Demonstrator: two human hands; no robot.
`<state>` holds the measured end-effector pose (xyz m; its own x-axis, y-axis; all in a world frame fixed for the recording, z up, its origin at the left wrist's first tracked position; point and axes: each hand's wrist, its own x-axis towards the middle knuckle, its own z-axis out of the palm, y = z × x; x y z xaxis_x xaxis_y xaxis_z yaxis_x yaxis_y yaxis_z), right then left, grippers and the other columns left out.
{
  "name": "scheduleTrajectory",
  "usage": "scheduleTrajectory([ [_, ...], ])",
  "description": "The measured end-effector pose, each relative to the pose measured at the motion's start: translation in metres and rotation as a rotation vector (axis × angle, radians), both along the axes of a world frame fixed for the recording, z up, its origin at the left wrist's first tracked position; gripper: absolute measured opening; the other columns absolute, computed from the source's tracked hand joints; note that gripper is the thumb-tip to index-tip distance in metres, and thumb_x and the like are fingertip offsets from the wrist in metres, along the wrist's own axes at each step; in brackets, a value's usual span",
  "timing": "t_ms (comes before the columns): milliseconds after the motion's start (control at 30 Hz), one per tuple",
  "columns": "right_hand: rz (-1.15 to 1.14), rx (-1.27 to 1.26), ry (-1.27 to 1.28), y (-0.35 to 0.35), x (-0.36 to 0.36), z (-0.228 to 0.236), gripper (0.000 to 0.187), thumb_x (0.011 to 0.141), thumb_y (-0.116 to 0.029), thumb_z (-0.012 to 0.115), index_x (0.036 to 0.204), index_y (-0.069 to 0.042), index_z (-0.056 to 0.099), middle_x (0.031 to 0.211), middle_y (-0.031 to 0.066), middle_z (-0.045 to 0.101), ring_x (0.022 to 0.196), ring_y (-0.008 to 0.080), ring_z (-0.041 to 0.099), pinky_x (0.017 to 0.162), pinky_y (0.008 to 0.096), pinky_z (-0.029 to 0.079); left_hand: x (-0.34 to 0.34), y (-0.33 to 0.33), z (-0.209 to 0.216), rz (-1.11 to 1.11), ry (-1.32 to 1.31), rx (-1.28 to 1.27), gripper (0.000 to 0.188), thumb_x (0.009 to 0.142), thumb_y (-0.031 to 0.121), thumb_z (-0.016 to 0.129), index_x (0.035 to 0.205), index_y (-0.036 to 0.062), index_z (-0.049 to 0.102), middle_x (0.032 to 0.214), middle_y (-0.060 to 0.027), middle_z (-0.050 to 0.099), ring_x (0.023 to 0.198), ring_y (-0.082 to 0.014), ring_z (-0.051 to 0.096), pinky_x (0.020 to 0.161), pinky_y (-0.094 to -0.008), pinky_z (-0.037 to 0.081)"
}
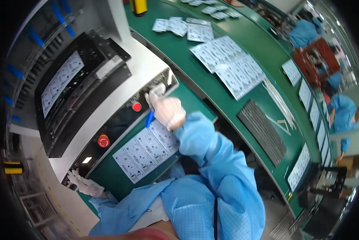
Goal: The worker is testing printed circuit board assemblies using a testing fixture and marking them with a pen.
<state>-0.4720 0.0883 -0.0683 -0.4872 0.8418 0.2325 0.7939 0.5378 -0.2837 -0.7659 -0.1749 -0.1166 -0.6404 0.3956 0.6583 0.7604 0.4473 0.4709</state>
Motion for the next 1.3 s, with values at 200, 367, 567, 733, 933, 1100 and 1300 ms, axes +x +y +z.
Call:
scheduleTrajectory([
  [200,0.517,0.191,0.054,-0.087,0.001,-0.017,0.027,0.094,-0.019,0.046,0.113,0.0,0.048,0.101,0.0157,0.055,0.081,0.0271,0.056,0.065,0.0363,0.049,0.017,-0.001,0.018,0.107,0.067,0.146,0.047,0.102,0.034,0.037,0.13,-0.0004,0.051,0.142,-0.0196,0.043,0.115,-0.0386,0.056,0.095,-0.0425,0.05],
  [367,0.633,0.382,-0.094,-0.136,0.009,-0.045,0.034,0.09,-0.018,0.046,0.12,-0.001,0.047,0.125,0.0166,0.052,0.11,0.0291,0.054,0.095,0.0407,0.044,0.031,-0.008,0.013,0.089,0.256,0.05,0.034,0.101,0.018,0.042,0.129,0.0022,0.05,0.141,-0.0251,0.041,0.122,-0.0404,0.049,0.092,-0.0418,0.05],
  [567,0.35,-0.234,1.136,-0.103,0.083,0.019,0.035,0.094,-0.027,0.05,0.123,-0.006,0.05,0.106,0.0148,0.062,0.102,0.0282,0.06,0.089,0.0371,0.047,0.134,0.042,0.014,-0.299,0.01,0.241,0.034,0.1,0.009,0.042,0.13,-0.0037,0.046,0.14,-0.0269,0.041,0.126,-0.0406,0.046,0.101,-0.0441,0.043],
  [733,-0.006,-0.301,1.753,-0.098,0.236,0.053,0.062,0.096,-0.053,0.042,0.133,-0.003,0.045,0.125,0.0088,0.058,0.113,0.0196,0.057,0.094,0.0359,0.048,0.275,0.149,0.043,-0.793,-0.041,0.288,0.038,0.098,0.003,0.045,0.134,-0.0075,0.041,0.143,-0.0285,0.035,0.134,-0.0388,0.036,0.11,-0.0437,0.034],
  [933,-0.398,0.081,1.536,-0.17,0.416,0.08,0.069,0.094,-0.058,0.04,0.142,-0.009,0.033,0.131,0.0113,0.053,0.115,0.0241,0.057,0.096,0.0399,0.048,0.402,0.336,0.122,-1.464,0.572,-0.005,0.077,0.08,0.048,0.069,0.141,0.0126,0.038,0.147,-0.0251,0.031,0.135,-0.0481,0.028,0.107,-0.0541,0.032],
  [1100,-0.089,-0.348,2.319,-0.134,0.488,0.077,0.07,0.091,-0.056,0.047,0.144,-0.012,0.031,0.132,0.0124,0.052,0.121,0.0282,0.053,0.099,0.0474,0.046,0.434,0.417,0.132,-1.442,0.844,-0.534,0.074,0.077,0.054,0.065,0.14,0.0213,0.043,0.147,-0.0119,0.037,0.134,-0.0381,0.033,0.109,-0.0535,0.027],
  [1300,-0.029,-0.235,2.441,-0.095,0.487,0.064,0.068,0.091,-0.056,0.048,0.141,-0.011,0.038,0.138,0.0127,0.048,0.123,0.0317,0.05,0.1,0.0498,0.044,0.429,0.438,0.118,-1.498,0.834,-0.531,0.066,0.08,0.04,0.066,0.139,0.0207,0.045,0.144,-0.0087,0.042,0.133,-0.0355,0.035,0.108,-0.0546,0.028],
])
